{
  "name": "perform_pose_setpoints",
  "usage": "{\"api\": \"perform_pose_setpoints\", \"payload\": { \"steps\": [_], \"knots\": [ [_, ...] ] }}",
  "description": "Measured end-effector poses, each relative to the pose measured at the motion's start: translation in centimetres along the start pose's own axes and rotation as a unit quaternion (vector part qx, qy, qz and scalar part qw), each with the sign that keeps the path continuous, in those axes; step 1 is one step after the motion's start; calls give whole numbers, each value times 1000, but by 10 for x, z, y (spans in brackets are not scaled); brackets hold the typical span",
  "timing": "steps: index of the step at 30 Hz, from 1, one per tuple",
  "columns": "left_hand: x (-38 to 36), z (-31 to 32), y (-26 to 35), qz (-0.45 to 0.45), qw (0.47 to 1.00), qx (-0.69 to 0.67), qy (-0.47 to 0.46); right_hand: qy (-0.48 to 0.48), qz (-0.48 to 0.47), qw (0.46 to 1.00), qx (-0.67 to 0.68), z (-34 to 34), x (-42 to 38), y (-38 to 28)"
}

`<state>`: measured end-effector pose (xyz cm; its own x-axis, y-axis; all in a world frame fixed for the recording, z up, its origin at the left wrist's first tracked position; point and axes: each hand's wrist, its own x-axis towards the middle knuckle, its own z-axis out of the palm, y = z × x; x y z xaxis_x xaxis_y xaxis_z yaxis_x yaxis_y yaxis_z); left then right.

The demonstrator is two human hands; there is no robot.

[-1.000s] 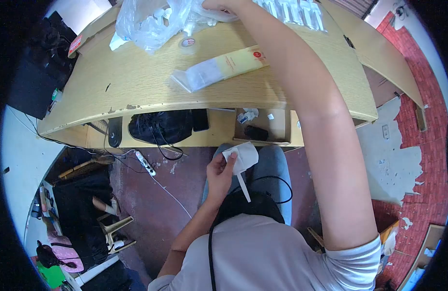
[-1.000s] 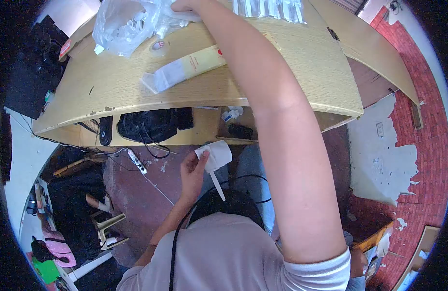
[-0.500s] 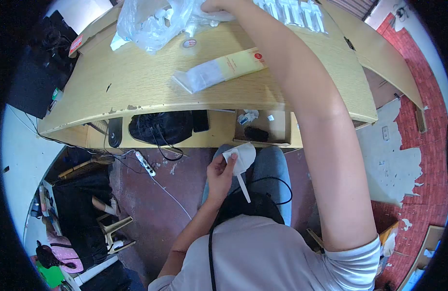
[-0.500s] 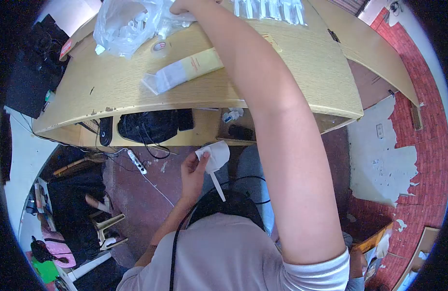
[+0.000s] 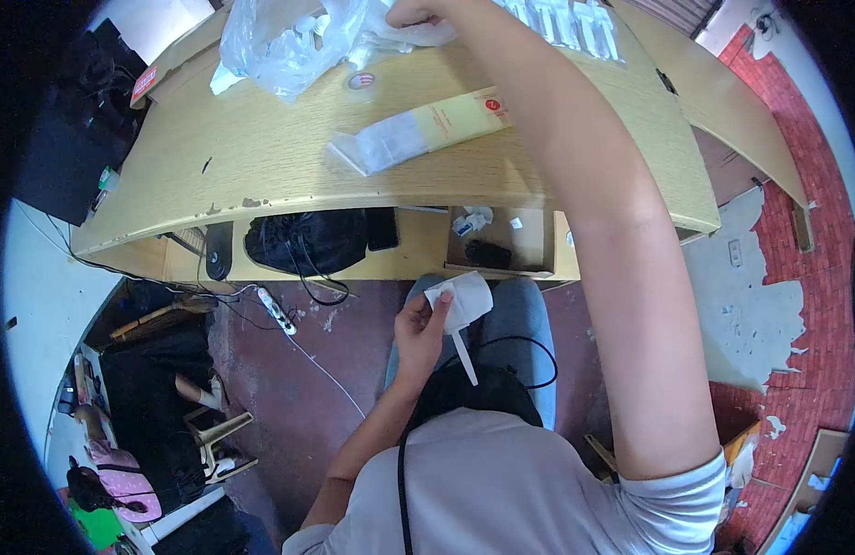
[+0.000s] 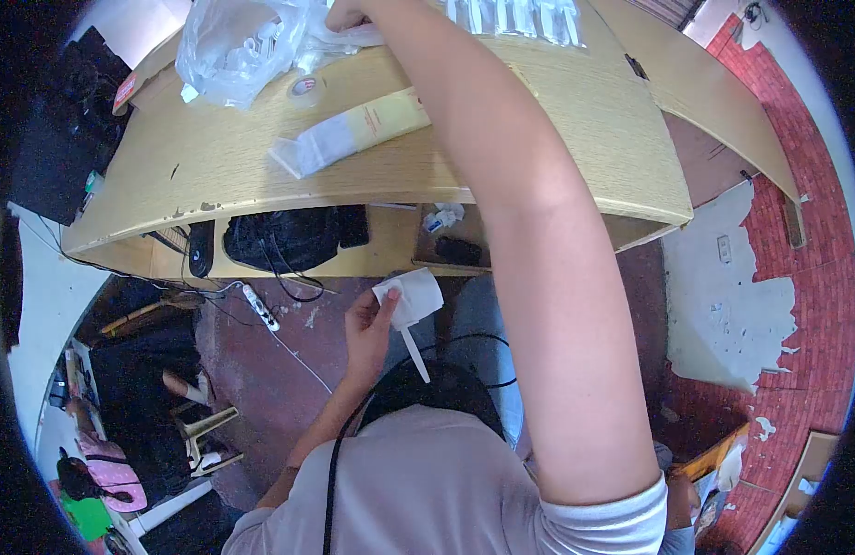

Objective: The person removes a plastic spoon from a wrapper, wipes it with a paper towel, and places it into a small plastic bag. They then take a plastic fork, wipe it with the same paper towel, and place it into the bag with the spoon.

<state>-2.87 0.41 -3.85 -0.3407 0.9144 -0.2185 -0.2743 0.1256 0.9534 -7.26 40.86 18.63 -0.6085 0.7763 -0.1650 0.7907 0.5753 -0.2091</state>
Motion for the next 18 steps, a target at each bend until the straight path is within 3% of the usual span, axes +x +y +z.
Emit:
{"api": "perform_pose_setpoints", "payload": {
  "steps": [2, 11, 14, 16, 18],
  "knots": [
    [0, 0, -2, 4, 1000, -8, -2, -22, -12, 1000, -19, 2, 6, 2],
    [-1, 2, 1, 9, 1000, -18, 4, 99, -70, 992, -24, -2, -16, -15],
    [-2, 2, 2, 7, 1000, -4, 3, 79, 0, 996, -31, -7, -29, -16],
    [-2, 1, 2, 12, 1000, 8, 1, 206, 31, 974, 92, -6, -37, -12],
    [-1, 0, -2, 8, 1000, -1, 1, 206, 4, 973, 98, -5, -4, 3]
  ]
}}
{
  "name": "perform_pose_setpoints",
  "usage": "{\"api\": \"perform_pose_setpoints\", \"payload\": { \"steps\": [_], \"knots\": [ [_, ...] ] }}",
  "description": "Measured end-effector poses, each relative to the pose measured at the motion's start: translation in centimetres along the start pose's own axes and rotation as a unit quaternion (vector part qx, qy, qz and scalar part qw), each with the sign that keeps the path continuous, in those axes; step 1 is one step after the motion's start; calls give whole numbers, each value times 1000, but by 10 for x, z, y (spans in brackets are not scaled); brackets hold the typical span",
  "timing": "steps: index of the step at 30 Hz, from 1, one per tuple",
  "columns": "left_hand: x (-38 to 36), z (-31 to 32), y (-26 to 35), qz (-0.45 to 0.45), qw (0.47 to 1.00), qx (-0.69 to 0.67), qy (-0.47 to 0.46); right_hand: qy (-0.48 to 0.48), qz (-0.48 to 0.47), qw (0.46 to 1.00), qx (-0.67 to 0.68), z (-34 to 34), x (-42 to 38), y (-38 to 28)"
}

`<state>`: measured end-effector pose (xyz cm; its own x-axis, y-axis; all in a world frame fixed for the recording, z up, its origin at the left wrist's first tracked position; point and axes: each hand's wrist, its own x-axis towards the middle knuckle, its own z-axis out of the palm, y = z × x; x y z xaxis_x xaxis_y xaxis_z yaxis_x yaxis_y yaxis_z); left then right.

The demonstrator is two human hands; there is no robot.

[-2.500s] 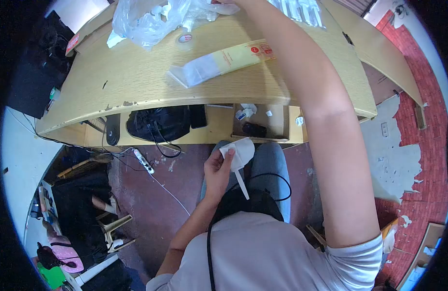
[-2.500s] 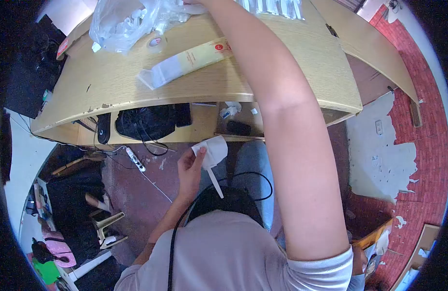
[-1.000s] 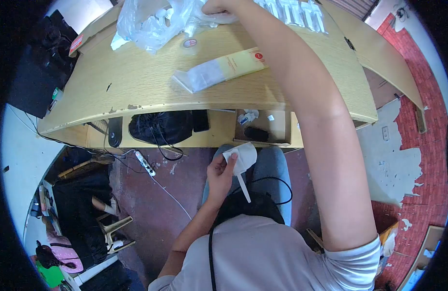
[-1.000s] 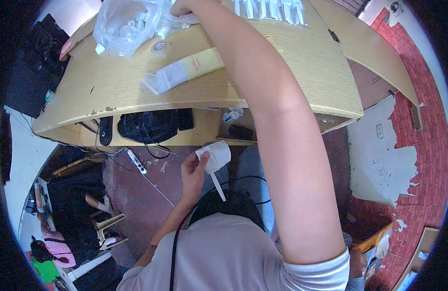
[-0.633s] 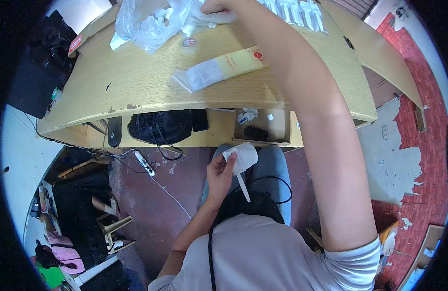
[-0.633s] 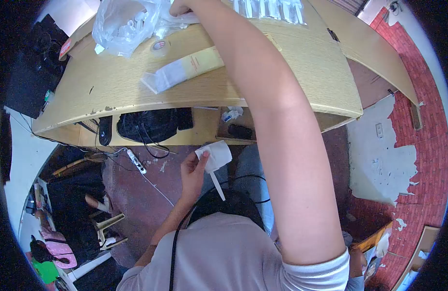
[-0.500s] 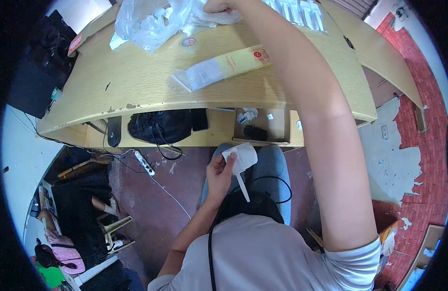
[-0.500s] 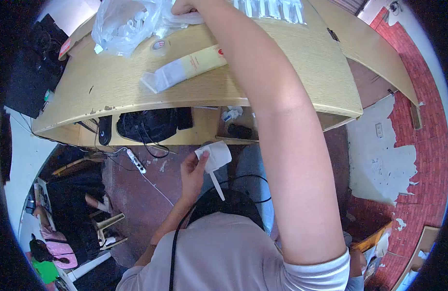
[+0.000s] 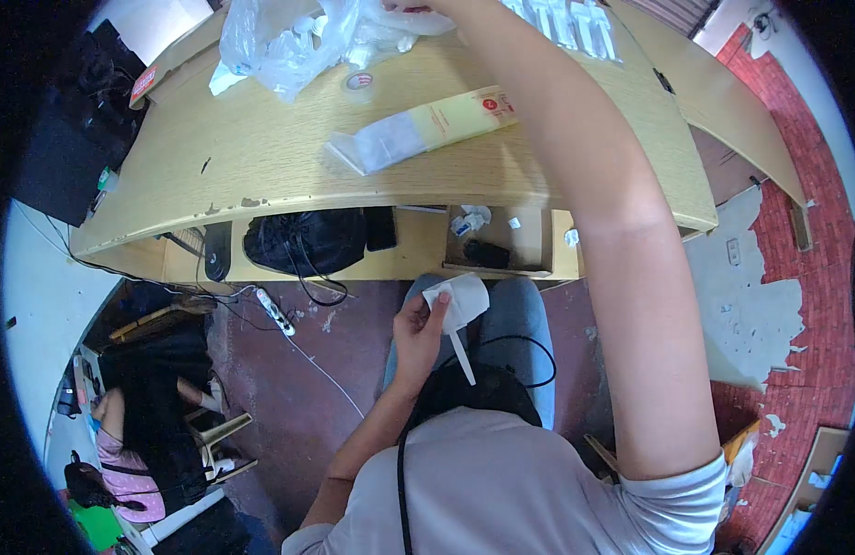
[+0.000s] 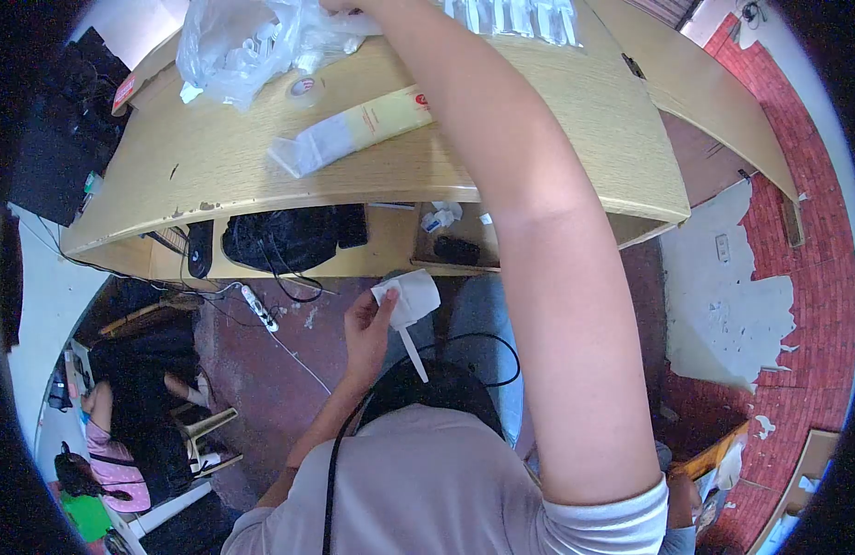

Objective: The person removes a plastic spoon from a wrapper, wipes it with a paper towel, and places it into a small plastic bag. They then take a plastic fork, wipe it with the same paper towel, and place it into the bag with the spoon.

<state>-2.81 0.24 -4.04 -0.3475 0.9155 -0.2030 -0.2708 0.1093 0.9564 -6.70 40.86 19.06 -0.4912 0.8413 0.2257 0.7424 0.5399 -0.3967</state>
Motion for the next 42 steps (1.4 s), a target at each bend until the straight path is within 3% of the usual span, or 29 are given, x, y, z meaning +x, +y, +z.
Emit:
{"api": "perform_pose_setpoints", "payload": {
  "steps": [2, 5, 8, 10, 13, 14, 16, 20, 25, 29, 31, 32, 35, 37, 39, 41, 42],
  "knots": [
    [1, 0, -4, -3, 1000, -10, 0, -2, -25, 1000, 11, -3, -1, 2],
    [1, 0, -3, -9, 1000, -11, -1, -10, 17, 997, 68, -5, -3, 12],
    [-1, 0, 2, -11, 1000, 3, -1, -88, 53, 994, 30, 6, -1, 10],
    [-1, -1, 1, -10, 1000, 8, 0, -17, -35, 998, -46, 6, 0, 12],
    [0, -2, -4, 0, 1000, 1, 2, 25, -47, 999, 7, 1, -8, 12],
    [-1, -1, -3, 4, 1000, -2, 1, 26, -46, 999, 7, -8, -21, 5],
    [0, -2, -3, 10, 1000, -5, 0, 46, 48, 997, -25, -30, -52, -19],
    [0, -3, -5, -4, 1000, -16, -6, 105, 32, 993, -49, -33, -61, -25],
    [-1, -3, -3, -15, 1000, -15, -5, 230, -124, 956, -133, -31, -70, -22],
    [-1, -2, 3, -14, 1000, -19, -5, 238, -204, 927, -204, -38, -94, -12],
    [1, -1, 3, -18, 1000, -13, -2, 338, -246, 894, -165, -49, -112, -5],
    [2, -3, -1, -22, 1000, -3, -2, 335, -242, 896, -164, -58, -125, -3],
    [3, -2, 0, -27, 1000, 5, -5, 372, -232, 897, -57, -91, -166, -1],
    [3, 0, 3, -28, 1000, 1, -5, 458, -233, 854, 79, -105, -198, -2],
    [3, 0, 5, -30, 999, 12, 1, 432, -250, 818, 287, -104, -221, 14],
    [2, 2, 7, -29, 1000, 11, 0, 385, -148, 838, 356, -109, -279, 8],
    [2, 4, 8, -24, 1000, 7, -2, 385, -130, 813, 417, -104, -305, 5]
  ]
}}
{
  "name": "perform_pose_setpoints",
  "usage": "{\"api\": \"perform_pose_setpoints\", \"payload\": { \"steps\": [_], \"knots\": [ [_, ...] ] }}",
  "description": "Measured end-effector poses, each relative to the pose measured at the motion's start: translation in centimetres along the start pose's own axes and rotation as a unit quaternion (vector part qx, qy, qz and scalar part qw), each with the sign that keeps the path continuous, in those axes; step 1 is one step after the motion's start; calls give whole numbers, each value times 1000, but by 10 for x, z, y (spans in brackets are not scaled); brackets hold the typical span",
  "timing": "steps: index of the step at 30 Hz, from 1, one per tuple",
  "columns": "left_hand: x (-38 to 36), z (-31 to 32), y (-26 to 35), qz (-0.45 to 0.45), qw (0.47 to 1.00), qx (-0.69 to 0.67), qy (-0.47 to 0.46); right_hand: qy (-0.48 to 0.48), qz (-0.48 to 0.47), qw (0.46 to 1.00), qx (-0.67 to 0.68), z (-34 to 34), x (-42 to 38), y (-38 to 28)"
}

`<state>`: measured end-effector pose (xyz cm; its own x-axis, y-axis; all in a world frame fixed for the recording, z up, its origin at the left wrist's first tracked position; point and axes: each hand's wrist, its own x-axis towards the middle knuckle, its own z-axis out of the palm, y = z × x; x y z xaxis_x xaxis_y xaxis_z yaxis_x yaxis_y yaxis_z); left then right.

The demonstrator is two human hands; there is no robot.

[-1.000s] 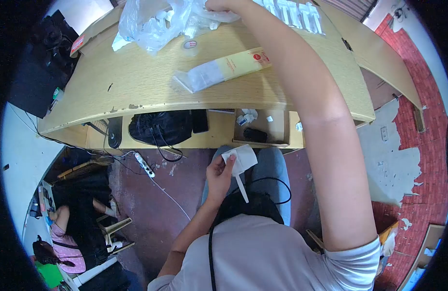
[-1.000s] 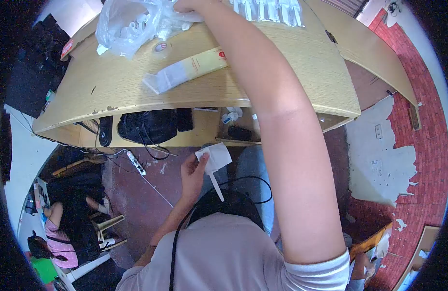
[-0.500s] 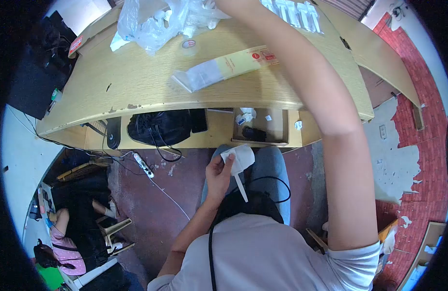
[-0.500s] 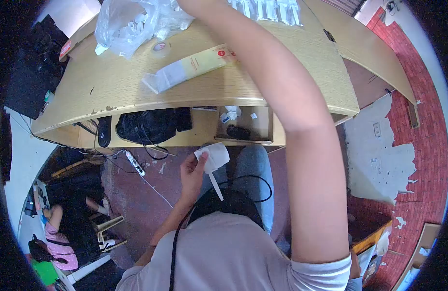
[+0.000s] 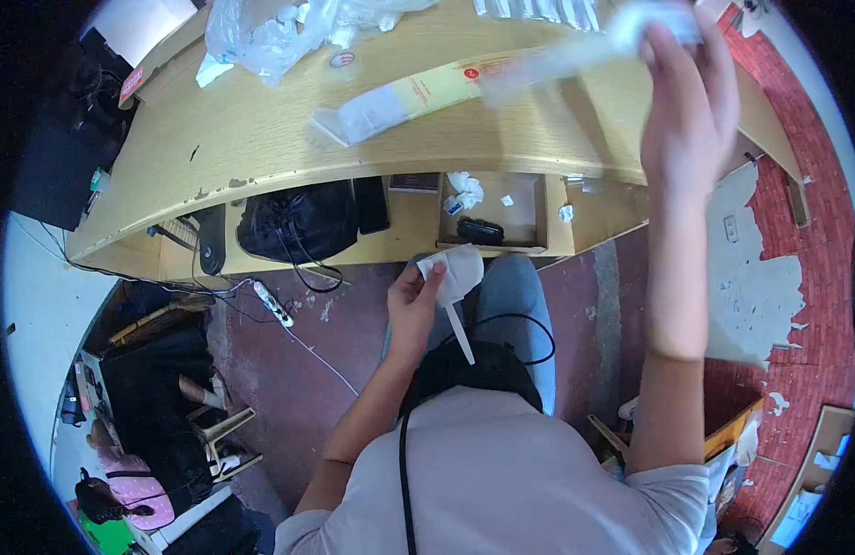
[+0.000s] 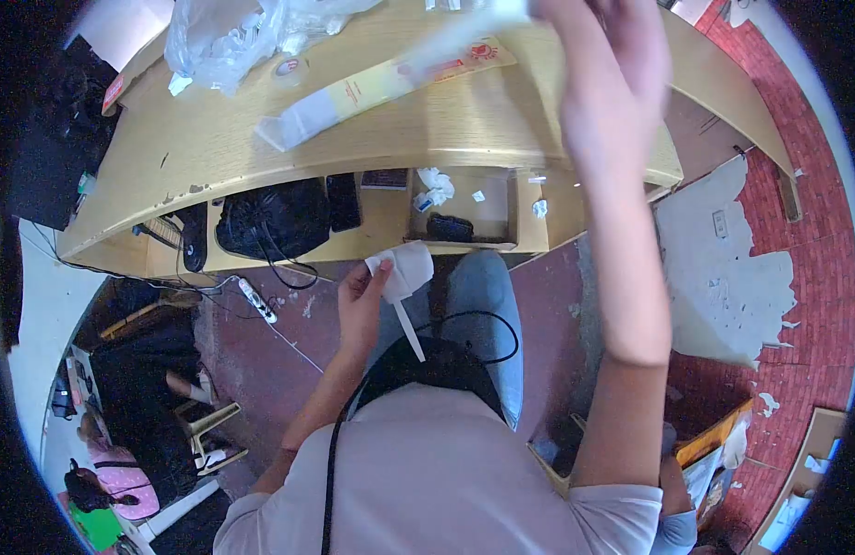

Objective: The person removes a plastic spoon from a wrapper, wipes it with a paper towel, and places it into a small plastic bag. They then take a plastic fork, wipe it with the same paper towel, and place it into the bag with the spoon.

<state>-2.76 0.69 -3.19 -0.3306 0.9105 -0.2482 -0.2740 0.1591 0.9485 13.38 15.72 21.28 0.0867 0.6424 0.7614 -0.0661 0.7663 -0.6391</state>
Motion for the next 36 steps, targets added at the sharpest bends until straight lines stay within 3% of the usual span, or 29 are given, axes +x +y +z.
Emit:
{"api": "perform_pose_setpoints", "payload": {
  "steps": [1, 3, 5, 6, 8, 9, 11, 12, 14, 16, 19, 20, 22, 24, 26, 30, 32, 36],
  "knots": [
    [-1, 1, 2, -1, 1000, 0, -1, 25, 36, 998, 52, -9, -26, -9],
    [-2, 4, 5, -18, 1000, 1, -21, -17, 188, 976, 105, -32, -89, -23],
    [-1, 8, 1, -12, 1000, -5, -20, -1, 347, 912, 220, -32, -153, -39],
    [0, 9, 0, -7, 1000, -9, -19, -5, 404, 894, 195, -32, -190, -33],
    [0, 11, -1, -17, 1000, -15, -18, 8, 576, 742, 343, -26, -224, -48],
    [0, 12, -1, -25, 999, -21, -19, 10, 577, 741, 344, -29, -233, -50],
    [-1, 15, -3, -34, 999, -35, -20, -88, 656, 677, 321, -34, -249, -50],
    [0, 16, -3, -41, 998, -53, -19, -85, 656, 678, 321, -39, -254, -51],
    [4, 16, -8, -52, 997, -59, -10, -209, 710, 608, 287, -52, -261, -53],
    [5, 15, -9, -62, 996, -65, 4, -253, 695, 621, 259, -58, -265, -51],
    [1, 15, -6, -39, 996, -80, -5, -163, 604, 768, 140, -62, -279, -35],
    [0, 16, -6, -50, 996, -74, 4, -163, 605, 767, 140, -59, -283, -29],
    [1, 16, -7, -59, 996, -69, 13, -143, 517, 844, 18, -50, -285, -16],
    [2, 16, -13, -72, 995, -72, 4, -111, 535, 837, 18, -43, -296, -6],
    [1, 16, -13, -83, 994, -76, 4, -90, 479, 872, -48, -38, -303, 1],
    [1, 14, -18, -101, 992, -74, -28, -103, 478, 870, -65, -41, -316, 15],
    [1, 13, -23, -113, 990, -72, -35, -52, 454, 889, -42, -34, -316, 16],
    [-2, 15, -18, -148, 983, -100, -28, -51, 491, 869, -37, -35, -320, 19]
  ]
}}
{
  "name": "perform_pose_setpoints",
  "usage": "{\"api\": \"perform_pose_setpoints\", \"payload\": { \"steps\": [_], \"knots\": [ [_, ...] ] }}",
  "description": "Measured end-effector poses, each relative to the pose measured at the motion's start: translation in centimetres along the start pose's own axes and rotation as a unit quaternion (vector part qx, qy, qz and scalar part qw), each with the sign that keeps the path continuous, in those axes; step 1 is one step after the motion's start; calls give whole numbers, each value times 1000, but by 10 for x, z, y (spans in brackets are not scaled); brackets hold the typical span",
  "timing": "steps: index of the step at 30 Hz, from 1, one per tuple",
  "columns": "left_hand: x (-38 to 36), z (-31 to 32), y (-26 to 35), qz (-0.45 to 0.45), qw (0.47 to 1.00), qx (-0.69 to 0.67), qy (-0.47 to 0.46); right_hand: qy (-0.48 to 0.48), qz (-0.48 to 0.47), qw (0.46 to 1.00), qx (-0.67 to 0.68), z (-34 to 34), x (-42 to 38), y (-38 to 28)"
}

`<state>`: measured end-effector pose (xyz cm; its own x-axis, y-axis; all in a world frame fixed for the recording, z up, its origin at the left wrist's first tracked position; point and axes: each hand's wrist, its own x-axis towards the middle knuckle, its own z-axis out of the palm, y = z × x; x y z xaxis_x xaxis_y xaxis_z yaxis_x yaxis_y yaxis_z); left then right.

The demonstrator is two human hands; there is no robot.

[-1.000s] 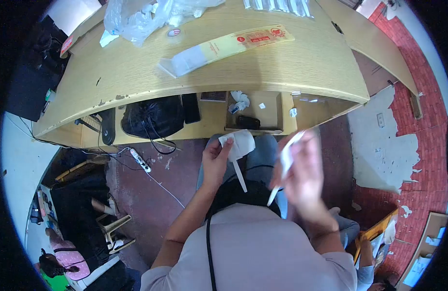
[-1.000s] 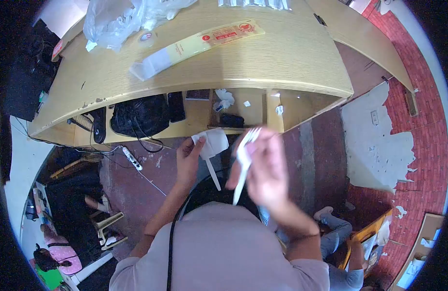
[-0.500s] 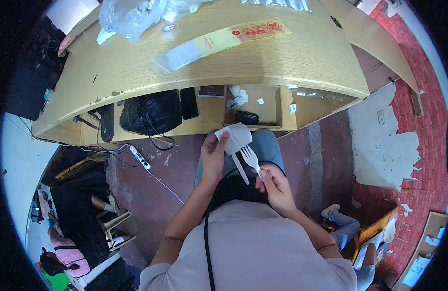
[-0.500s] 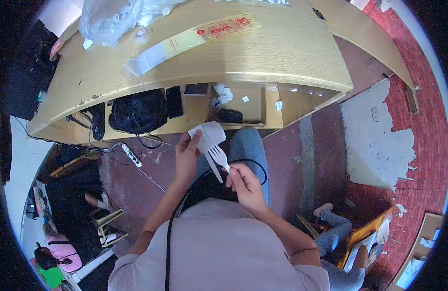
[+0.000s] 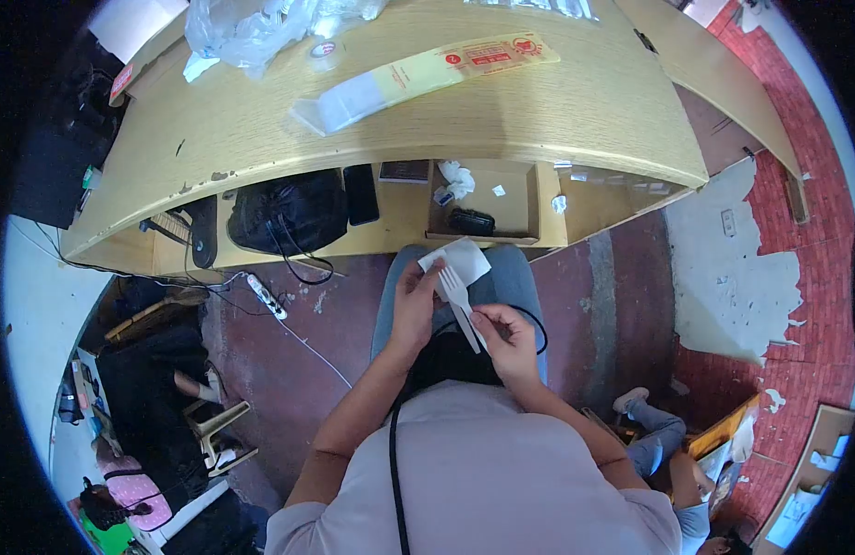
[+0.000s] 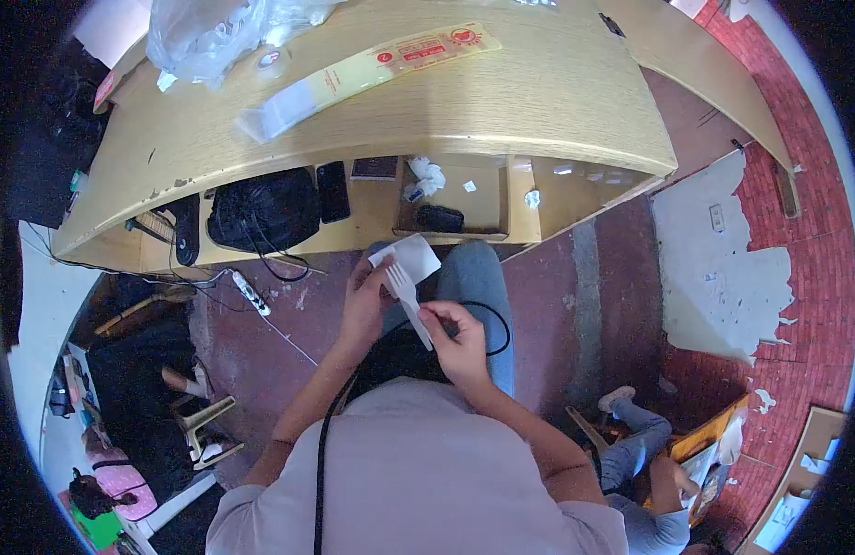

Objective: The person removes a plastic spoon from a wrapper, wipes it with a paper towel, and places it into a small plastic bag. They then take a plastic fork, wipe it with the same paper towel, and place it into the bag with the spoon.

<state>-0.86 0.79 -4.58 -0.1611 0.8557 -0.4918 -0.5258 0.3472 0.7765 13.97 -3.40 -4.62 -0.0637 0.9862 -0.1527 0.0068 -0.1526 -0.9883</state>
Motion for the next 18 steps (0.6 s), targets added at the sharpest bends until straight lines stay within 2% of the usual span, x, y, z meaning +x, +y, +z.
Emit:
{"api": "perform_pose_setpoints", "payload": {
  "steps": [5, 14, 18],
  "knots": [
    [6, -6, -11, -12, 1000, -17, -8, -6, 71, 997, 22, -3, 2, 5],
    [11, -6, -17, -28, 999, -6, -21, -8, 18, 1000, 2, 1, 7, 4],
    [10, -4, -17, -25, 999, -6, -18, 5, 50, 998, 32, 3, 12, 2]
  ]
}}
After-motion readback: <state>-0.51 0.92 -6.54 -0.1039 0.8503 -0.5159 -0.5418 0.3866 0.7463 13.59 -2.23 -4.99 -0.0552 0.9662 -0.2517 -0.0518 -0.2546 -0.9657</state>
